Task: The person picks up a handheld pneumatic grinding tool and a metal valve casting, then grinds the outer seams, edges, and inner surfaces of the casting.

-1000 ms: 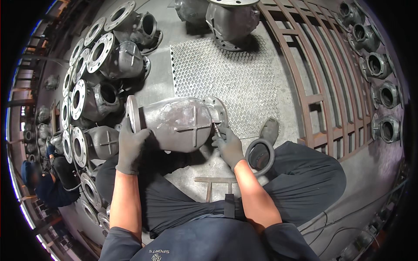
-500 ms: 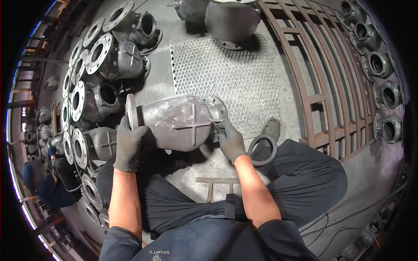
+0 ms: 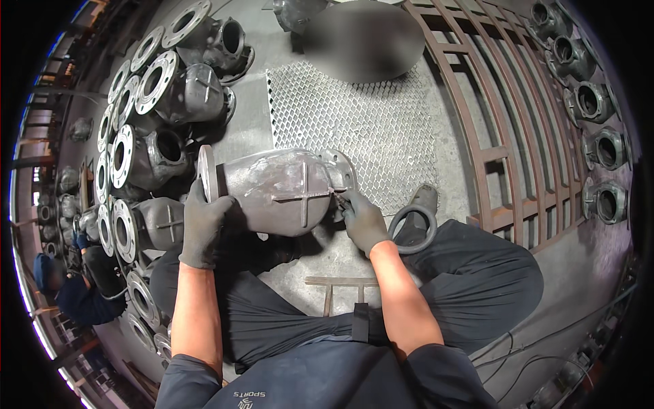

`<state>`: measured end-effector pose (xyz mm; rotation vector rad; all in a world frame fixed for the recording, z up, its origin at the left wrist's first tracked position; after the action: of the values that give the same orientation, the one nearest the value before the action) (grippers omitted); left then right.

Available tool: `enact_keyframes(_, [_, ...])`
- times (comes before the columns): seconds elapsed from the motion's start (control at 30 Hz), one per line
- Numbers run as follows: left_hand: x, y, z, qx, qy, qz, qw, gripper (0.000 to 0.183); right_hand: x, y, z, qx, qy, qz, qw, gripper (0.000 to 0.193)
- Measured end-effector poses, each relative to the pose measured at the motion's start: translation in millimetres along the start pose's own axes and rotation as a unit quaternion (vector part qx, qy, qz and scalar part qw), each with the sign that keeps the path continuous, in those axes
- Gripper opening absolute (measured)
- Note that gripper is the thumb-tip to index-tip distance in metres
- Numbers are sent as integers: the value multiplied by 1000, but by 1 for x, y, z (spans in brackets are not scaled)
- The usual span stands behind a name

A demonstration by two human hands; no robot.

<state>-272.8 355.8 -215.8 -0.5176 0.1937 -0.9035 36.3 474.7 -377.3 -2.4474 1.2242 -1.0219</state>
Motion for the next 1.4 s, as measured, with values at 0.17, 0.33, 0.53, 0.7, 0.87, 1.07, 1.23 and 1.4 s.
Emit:
enact_keyframes(0.17, [-1,-2,-1,-16,4,-7,1000,48,4,-10,-9,39,-22,13,999,37])
enact_keyframes(0.33, [0,3,8,-4,3,1,1000,48,8,-17,-21,57,-76,40,995,37])
enact_keyframes(0.53, [0,-1,0,-22,21,-6,1000,50,4,-23,-16,79,-73,32,994,39])
enact_keyframes(0.7, [2,2,6,-9,8,-8,1000,49,3,-26,-19,101,-75,40,991,39])
enact_keyframes(0.87, [5,3,11,-2,-1,-5,1000,49,9,-26,-26,107,-10,-19,994,38])
enact_keyframes(1.07, [3,-2,11,-59,29,4,998,44,21,-9,-18,8,0,8,1000,38])
enact_keyframes(1.23, [3,4,12,-18,-28,8,999,39,16,-8,-6,2,19,-3,1000,39])
enact_keyframes(1.4, [4,7,22,-32,-17,16,999,37,8,-3,9,-150,218,-77,961,39])
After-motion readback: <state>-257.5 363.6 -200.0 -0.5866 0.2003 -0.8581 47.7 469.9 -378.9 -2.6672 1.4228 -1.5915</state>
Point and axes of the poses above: each hand's wrist, its own x-axis away from the middle knuckle, its own y-axis out of the palm, z = x × y, the point moved 6 cm from there along -x, towards the middle knuckle, and after that the axes turned 12 degrees about y, right-handed, at the moved point
